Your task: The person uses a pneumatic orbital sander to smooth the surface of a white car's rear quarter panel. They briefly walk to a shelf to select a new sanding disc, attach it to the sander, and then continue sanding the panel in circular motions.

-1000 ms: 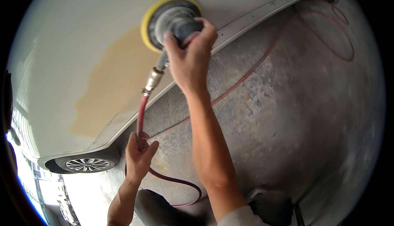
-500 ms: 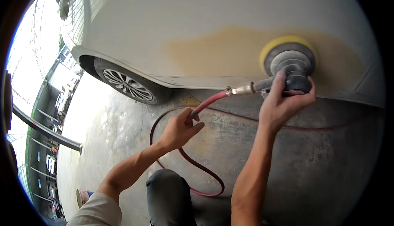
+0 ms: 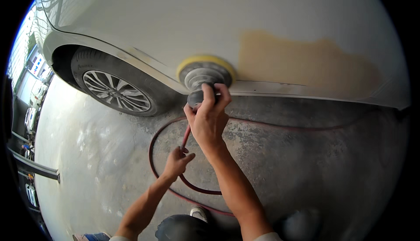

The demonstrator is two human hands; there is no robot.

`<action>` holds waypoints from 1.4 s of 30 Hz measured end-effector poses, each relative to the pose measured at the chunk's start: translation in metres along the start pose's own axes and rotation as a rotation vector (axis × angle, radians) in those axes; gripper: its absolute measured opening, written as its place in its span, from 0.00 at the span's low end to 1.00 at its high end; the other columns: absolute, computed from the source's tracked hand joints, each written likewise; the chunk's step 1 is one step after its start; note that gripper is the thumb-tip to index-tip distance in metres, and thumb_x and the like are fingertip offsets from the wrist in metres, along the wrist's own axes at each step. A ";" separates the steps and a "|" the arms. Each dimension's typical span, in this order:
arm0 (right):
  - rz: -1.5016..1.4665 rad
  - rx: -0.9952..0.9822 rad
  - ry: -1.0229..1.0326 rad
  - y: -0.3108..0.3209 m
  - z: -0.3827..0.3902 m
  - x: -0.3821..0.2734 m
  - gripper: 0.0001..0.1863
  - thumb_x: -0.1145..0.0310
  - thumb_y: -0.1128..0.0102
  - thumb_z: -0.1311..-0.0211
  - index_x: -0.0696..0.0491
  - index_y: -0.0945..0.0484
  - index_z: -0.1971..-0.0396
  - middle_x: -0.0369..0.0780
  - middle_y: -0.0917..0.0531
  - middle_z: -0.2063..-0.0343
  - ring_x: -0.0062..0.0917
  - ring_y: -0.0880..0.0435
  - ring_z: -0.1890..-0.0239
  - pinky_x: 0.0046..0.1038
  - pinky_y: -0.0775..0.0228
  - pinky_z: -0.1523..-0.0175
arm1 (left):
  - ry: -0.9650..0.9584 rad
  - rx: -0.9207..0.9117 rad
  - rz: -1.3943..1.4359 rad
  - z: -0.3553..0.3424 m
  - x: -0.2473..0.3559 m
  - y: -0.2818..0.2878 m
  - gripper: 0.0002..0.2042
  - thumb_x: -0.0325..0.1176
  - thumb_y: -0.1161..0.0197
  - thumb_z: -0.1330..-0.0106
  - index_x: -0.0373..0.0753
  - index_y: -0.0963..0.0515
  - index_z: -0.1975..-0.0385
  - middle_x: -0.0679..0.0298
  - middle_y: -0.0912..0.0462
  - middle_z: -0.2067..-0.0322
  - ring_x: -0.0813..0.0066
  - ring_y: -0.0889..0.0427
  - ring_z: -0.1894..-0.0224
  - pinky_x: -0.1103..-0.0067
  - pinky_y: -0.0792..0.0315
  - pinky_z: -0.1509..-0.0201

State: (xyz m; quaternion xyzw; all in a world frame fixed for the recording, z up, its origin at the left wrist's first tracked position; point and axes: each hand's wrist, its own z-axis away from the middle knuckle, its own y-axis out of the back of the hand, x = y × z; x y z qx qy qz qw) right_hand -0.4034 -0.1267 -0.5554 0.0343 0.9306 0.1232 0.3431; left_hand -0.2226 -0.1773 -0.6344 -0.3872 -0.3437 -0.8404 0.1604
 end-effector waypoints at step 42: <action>0.287 0.074 0.262 0.061 -0.136 -0.063 0.38 0.72 0.22 0.57 0.49 0.36 0.45 0.48 0.34 0.49 0.47 0.16 0.63 0.44 0.19 0.66 | -0.358 -0.384 0.342 0.031 0.104 -0.040 0.16 0.32 0.29 0.36 0.36 0.30 0.57 0.74 0.32 0.84 0.85 0.35 0.84 0.81 0.41 0.81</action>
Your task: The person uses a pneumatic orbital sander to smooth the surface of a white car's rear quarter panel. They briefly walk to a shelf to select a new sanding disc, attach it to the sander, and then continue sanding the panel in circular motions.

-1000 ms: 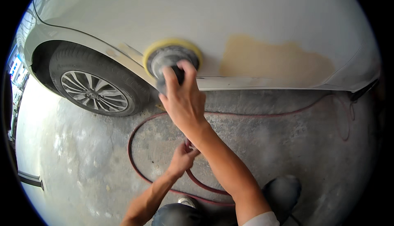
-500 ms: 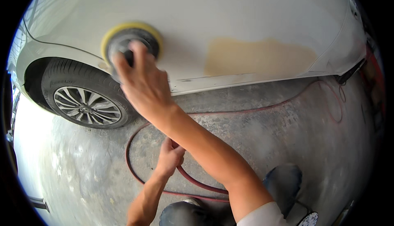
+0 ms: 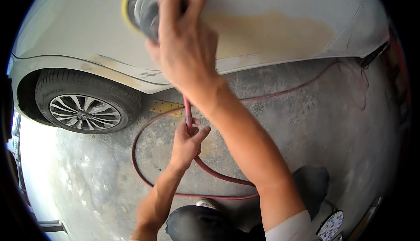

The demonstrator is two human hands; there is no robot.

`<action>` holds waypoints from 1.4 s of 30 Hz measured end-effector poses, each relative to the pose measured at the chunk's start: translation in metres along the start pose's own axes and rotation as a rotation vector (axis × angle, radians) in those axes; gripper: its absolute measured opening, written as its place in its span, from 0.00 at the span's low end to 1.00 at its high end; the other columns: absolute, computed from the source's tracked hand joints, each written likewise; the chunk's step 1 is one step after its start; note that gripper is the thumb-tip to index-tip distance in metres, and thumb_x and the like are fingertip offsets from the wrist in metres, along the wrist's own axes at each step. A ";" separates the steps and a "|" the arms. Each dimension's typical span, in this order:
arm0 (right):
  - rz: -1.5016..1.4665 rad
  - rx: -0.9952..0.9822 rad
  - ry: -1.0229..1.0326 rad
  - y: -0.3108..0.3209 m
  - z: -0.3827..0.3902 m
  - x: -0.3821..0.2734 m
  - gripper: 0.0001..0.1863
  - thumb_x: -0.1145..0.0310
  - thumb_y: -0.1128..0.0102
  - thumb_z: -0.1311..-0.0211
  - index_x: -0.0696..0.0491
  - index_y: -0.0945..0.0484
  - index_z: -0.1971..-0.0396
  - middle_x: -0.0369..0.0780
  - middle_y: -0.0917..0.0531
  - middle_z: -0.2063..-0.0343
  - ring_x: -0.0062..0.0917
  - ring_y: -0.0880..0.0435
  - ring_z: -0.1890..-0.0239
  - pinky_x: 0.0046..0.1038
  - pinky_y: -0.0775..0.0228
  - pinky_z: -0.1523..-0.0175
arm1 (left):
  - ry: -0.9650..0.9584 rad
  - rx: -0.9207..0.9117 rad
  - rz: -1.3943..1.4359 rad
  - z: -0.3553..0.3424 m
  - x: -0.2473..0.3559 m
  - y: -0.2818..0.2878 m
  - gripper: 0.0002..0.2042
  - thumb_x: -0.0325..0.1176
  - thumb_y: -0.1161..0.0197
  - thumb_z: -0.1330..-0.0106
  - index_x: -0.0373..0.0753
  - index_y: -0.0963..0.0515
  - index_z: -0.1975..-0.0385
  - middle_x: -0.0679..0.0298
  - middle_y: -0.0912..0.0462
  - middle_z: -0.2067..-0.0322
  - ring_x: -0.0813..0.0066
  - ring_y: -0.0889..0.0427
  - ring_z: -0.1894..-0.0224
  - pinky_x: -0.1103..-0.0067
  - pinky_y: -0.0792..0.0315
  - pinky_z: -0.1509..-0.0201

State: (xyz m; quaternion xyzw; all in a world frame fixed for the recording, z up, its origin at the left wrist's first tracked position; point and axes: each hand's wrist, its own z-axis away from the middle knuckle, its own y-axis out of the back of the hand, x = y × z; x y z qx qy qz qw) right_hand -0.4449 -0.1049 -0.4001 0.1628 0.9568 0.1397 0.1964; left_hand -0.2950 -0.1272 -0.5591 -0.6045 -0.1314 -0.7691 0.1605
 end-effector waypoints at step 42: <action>-1.073 0.909 -1.476 0.029 0.140 0.197 0.36 0.58 0.31 0.39 0.62 0.43 0.43 0.47 0.32 0.53 0.27 0.28 0.53 0.29 0.29 0.50 | -0.281 0.324 -0.528 0.083 0.045 -0.067 0.05 0.26 0.39 0.29 0.30 0.23 0.60 0.59 0.18 0.71 0.77 0.20 0.75 0.82 0.24 0.71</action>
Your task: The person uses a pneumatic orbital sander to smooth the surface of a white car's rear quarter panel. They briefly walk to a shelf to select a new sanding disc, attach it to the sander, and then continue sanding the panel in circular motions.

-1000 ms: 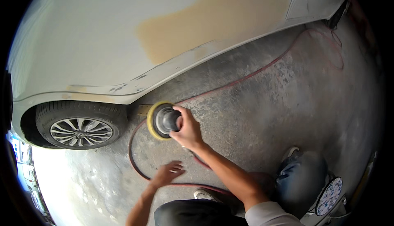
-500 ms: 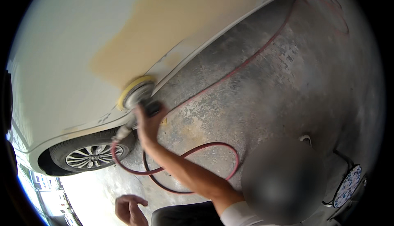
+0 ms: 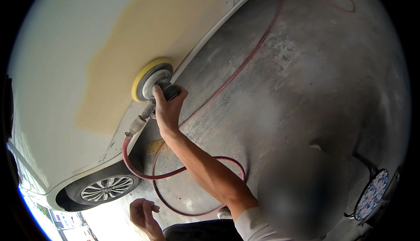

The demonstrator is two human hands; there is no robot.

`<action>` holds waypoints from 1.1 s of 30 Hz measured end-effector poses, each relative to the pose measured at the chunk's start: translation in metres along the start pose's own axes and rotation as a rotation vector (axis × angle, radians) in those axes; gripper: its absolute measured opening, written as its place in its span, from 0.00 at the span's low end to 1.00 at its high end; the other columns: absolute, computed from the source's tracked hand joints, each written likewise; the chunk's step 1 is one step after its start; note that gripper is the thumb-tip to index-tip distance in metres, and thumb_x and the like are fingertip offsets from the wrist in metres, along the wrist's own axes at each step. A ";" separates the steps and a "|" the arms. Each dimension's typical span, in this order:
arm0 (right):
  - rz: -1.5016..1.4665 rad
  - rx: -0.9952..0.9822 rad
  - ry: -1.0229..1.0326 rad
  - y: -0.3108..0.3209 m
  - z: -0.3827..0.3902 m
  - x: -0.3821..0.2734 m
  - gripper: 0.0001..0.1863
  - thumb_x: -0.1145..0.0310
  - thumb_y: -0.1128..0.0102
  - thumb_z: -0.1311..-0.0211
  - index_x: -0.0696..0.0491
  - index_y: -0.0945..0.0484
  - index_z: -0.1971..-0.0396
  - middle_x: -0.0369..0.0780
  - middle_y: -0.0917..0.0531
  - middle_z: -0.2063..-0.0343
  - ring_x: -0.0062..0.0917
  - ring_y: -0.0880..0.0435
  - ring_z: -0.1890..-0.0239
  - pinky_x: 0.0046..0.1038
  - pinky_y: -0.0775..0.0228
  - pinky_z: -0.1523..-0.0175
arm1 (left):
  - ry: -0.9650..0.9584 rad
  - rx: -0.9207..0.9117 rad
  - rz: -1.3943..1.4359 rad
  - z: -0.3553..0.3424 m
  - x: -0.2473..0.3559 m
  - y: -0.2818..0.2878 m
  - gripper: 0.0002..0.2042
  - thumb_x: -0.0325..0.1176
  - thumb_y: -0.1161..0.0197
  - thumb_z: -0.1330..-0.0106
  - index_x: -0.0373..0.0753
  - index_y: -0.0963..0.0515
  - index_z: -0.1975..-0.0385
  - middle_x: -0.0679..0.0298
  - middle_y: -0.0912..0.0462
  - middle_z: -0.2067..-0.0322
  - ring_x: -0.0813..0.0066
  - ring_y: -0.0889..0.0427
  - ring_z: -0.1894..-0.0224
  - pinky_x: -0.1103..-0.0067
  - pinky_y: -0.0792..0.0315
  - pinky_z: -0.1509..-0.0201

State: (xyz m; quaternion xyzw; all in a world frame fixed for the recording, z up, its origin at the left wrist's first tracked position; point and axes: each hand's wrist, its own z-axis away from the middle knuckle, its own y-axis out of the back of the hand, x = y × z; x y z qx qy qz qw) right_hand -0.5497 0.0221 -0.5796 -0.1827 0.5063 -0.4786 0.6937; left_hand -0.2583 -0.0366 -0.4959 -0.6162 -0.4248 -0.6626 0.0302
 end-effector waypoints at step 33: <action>0.029 -0.070 0.154 0.043 -0.194 -0.179 0.36 0.64 0.32 0.40 0.66 0.45 0.44 0.50 0.32 0.53 0.30 0.26 0.53 0.30 0.26 0.49 | -0.125 -0.213 -0.365 -0.028 0.015 -0.180 0.03 0.23 0.37 0.35 0.31 0.19 0.65 0.59 0.14 0.72 0.72 0.13 0.76 0.81 0.21 0.73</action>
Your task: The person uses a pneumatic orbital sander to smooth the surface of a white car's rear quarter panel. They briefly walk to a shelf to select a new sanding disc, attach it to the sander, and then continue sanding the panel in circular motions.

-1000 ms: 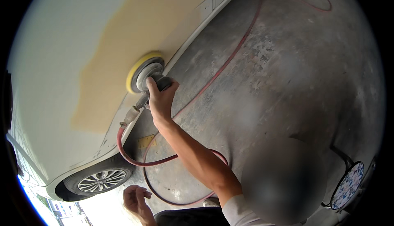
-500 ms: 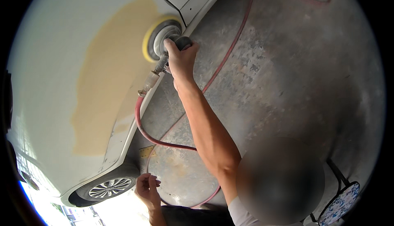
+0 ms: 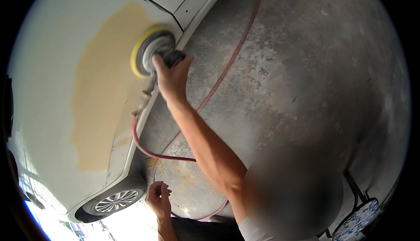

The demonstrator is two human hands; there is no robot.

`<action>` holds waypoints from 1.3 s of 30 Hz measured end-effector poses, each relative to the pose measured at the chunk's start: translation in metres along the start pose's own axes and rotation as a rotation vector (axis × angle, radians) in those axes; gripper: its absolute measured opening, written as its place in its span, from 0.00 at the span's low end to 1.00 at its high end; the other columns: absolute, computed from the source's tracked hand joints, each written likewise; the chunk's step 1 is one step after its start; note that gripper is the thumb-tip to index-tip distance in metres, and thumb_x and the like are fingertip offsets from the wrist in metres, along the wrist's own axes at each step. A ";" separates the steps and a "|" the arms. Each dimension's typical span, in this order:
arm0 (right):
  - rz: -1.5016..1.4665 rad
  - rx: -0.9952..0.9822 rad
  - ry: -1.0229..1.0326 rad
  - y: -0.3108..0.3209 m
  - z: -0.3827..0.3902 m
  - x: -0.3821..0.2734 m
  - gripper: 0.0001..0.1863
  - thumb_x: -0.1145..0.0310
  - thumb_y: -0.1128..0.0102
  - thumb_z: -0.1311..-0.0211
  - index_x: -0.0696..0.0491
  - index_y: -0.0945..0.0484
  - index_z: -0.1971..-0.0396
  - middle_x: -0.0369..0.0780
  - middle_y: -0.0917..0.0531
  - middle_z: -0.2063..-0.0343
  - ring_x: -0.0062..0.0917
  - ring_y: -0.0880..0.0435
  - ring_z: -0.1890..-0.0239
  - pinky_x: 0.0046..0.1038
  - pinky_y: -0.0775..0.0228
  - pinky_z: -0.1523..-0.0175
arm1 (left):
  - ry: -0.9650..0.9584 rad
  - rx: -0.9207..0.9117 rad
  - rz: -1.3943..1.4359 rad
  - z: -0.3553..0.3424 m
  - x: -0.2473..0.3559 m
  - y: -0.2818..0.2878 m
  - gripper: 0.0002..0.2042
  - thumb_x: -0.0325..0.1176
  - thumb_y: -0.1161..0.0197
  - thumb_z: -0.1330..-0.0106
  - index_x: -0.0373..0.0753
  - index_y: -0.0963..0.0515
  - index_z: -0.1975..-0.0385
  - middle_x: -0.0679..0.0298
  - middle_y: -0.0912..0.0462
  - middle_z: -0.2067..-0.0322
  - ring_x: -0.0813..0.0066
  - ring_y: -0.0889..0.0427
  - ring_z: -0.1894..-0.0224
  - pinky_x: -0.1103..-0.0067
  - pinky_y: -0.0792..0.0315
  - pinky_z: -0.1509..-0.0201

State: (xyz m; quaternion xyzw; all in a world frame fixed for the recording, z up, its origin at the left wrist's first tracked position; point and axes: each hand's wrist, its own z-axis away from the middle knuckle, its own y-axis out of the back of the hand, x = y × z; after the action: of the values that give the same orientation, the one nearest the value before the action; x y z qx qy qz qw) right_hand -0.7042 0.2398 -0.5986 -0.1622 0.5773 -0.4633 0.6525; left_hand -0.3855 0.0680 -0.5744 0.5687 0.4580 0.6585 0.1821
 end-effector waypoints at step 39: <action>0.221 0.234 0.023 0.097 -0.092 0.034 0.34 0.68 0.29 0.42 0.67 0.42 0.47 0.49 0.33 0.54 0.33 0.25 0.53 0.34 0.24 0.47 | 0.007 -0.149 -0.171 -0.011 0.029 -0.028 0.04 0.23 0.36 0.36 0.32 0.18 0.64 0.58 0.14 0.71 0.70 0.12 0.76 0.78 0.21 0.71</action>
State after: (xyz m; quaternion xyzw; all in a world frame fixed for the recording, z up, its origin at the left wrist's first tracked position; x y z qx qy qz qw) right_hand -0.7502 0.2929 -0.7180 -0.0151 0.5412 -0.4549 0.7071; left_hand -0.4117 0.0997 -0.5793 0.5102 0.4553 0.6748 0.2777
